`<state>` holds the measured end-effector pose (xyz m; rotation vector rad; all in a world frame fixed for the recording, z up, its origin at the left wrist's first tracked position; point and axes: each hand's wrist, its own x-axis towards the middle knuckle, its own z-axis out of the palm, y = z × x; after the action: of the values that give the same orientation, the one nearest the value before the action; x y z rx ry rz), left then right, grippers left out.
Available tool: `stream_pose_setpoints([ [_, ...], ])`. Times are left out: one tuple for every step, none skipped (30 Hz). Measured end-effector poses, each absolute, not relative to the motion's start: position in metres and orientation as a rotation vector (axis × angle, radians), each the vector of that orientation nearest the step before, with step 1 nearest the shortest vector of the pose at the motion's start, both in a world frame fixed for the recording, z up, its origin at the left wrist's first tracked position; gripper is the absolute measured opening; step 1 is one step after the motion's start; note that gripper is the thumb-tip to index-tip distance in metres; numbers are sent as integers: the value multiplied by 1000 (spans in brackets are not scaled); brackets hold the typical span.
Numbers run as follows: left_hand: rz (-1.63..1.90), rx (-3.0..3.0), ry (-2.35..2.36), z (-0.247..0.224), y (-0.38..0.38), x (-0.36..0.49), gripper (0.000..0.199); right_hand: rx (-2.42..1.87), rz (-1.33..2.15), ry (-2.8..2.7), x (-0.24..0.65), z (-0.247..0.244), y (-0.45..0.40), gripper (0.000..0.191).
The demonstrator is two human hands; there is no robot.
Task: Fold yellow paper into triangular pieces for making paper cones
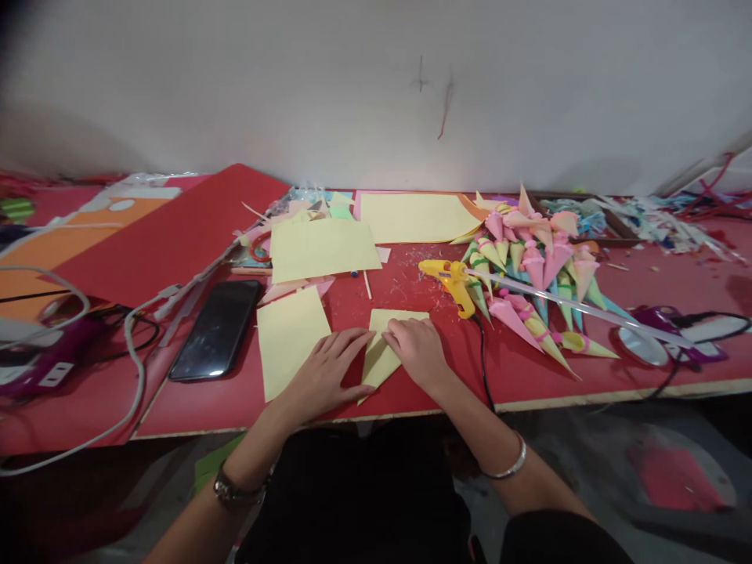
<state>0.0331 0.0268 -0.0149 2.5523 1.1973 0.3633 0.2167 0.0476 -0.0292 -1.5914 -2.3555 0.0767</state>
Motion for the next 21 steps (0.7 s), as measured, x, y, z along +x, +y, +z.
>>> stream_pose_setpoints([
  [358,2557,1191,-15,27,33,67,-1591,66,-2355,216,-29,47,26],
  [353,2562,1185,-15,27,33,66,-1592,56,-2357,216,-29,47,25],
  [347,2569,1178,-14,27,33,64,-1594,50,-2360,216,-29,47,25],
  [340,2580,1170,-14,27,33,62,-1598,48,-2365,216,-29,47,24],
  [330,2595,1156,-14,27,33,59,-1602,49,-2370,215,-28,47,24],
  [315,2613,1138,-13,27,33,55,-1606,50,-2374,215,-28,47,24],
  [295,2630,1115,-12,27,33,51,-1611,51,-2376,215,-28,47,24],
  [272,2645,1095,-12,27,33,48,-1615,51,-2375,215,-27,47,23],
  [250,2656,1078,-11,26,33,45,-1620,50,-2372,215,-27,47,23],
  [231,2662,1067,-11,26,32,44,-1624,46,-2369,215,-27,47,23],
  [216,2666,1061,-10,25,32,43,-1626,42,-2370,215,-27,47,23],
  [206,2667,1056,-10,25,32,42,-1626,36,-2372,215,-28,47,23],
  [198,2667,1050,-10,25,31,42,-1625,29,-2375,215,-28,47,23],
  [192,2665,1043,-10,24,31,41,-1622,22,-2379,214,-28,47,23],
  [188,2663,1036,-10,24,30,40,-1619,15,-2382,214,-29,47,23],
  [185,2661,1029,-11,23,30,40,-1618,8,-2382,214,-29,47,23],
  [183,2659,1025,-11,23,29,40,-1620,3,-2381,214,-29,47,23],
  [181,2657,1025,-11,23,28,41,-1623,0,-2379,214,-29,47,23],
  [179,2654,1028,-10,23,28,42,-1626,0,-2378,214,-29,47,23],
  [175,2651,1034,-10,23,27,43,-1630,2,-2376,214,-29,47,22],
  [169,2649,1041,-10,23,27,44,-1635,6,-2374,214,-28,46,22],
])
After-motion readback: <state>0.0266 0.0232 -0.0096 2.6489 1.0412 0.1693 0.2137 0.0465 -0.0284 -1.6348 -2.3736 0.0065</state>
